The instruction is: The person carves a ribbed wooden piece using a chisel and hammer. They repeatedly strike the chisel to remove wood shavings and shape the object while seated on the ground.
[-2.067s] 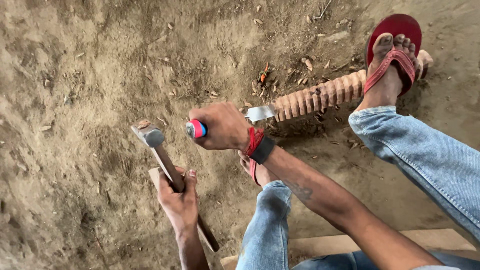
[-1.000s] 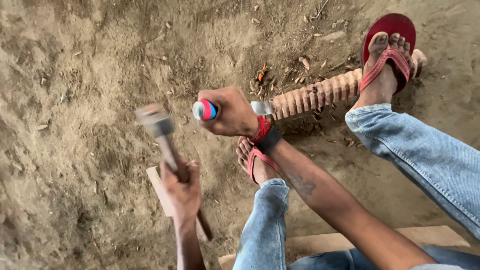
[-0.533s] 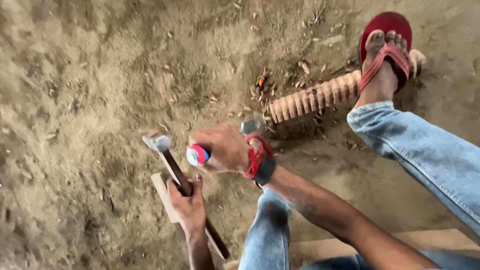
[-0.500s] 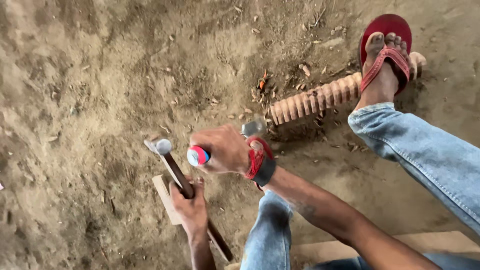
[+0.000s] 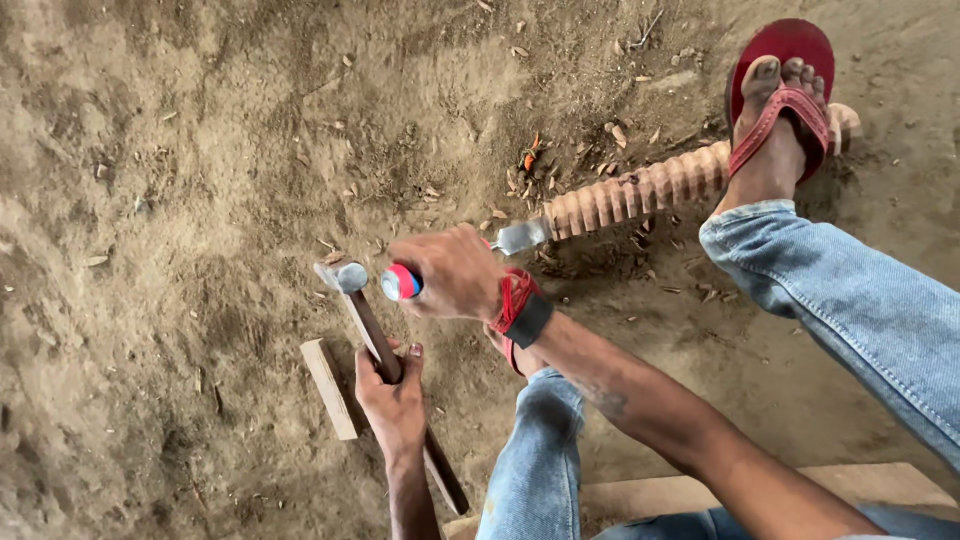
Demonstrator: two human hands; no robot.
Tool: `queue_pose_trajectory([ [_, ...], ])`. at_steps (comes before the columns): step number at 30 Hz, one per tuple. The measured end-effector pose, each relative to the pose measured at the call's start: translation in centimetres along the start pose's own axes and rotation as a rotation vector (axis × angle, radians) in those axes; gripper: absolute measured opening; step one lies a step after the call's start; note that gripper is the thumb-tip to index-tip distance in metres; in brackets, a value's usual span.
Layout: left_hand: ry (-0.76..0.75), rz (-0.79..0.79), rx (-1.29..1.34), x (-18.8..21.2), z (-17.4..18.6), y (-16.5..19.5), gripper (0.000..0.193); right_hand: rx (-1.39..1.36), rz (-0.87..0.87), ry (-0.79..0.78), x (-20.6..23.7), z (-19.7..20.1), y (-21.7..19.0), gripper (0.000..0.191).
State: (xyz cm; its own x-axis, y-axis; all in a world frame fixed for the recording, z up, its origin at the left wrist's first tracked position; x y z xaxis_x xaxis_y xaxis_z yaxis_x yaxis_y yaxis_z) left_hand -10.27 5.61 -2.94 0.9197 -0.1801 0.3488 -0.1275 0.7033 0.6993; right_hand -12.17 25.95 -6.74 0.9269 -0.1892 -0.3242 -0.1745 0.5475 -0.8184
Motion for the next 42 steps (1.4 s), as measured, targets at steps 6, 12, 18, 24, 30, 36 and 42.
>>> queue_pose_trajectory([
  [6,0.007,-0.008,-0.004,0.3,0.2,0.0,0.025,-0.051,-0.041,-0.051,-1.0,-0.5,0.4,0.019],
  [12,0.046,0.078,0.196,-1.4,2.9,0.6,0.020,-0.105,-0.078,-0.042,-2.6,-0.6,1.6,0.017],
  [18,0.017,0.042,0.164,-3.0,2.6,0.0,0.013,-0.031,-0.123,-0.106,-3.1,-2.2,2.0,0.016],
  [24,-0.050,-0.015,0.145,-2.6,2.8,0.1,0.016,-0.058,-0.074,-0.062,-2.4,-2.4,1.7,0.026],
  [30,0.072,0.034,0.138,-2.6,3.0,1.8,0.016,-0.048,-0.113,-0.082,-3.0,-1.3,1.1,0.018],
  [36,0.008,-0.244,-0.028,-2.3,3.8,2.0,0.019,-0.040,-0.131,-0.009,-3.0,-0.1,1.1,0.017],
  [42,-0.025,-0.022,-0.044,-3.1,3.1,1.2,0.016,-0.056,-0.192,-0.086,-3.5,-0.2,1.4,0.015],
])
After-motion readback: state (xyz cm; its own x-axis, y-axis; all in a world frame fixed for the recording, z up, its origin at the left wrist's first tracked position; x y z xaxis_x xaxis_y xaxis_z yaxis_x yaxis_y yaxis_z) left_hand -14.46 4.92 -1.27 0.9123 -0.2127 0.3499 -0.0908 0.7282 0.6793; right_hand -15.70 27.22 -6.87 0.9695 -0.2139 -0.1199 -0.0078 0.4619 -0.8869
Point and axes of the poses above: each hand's wrist, its own x-axis away from the middle knuckle, its own z-axis out of the back of the hand, y = z × x, the point moved 3 cm from there along -x, towards the middle knuckle, and after that the axes turned 3 degrees about -y, right-handed, at the moved point
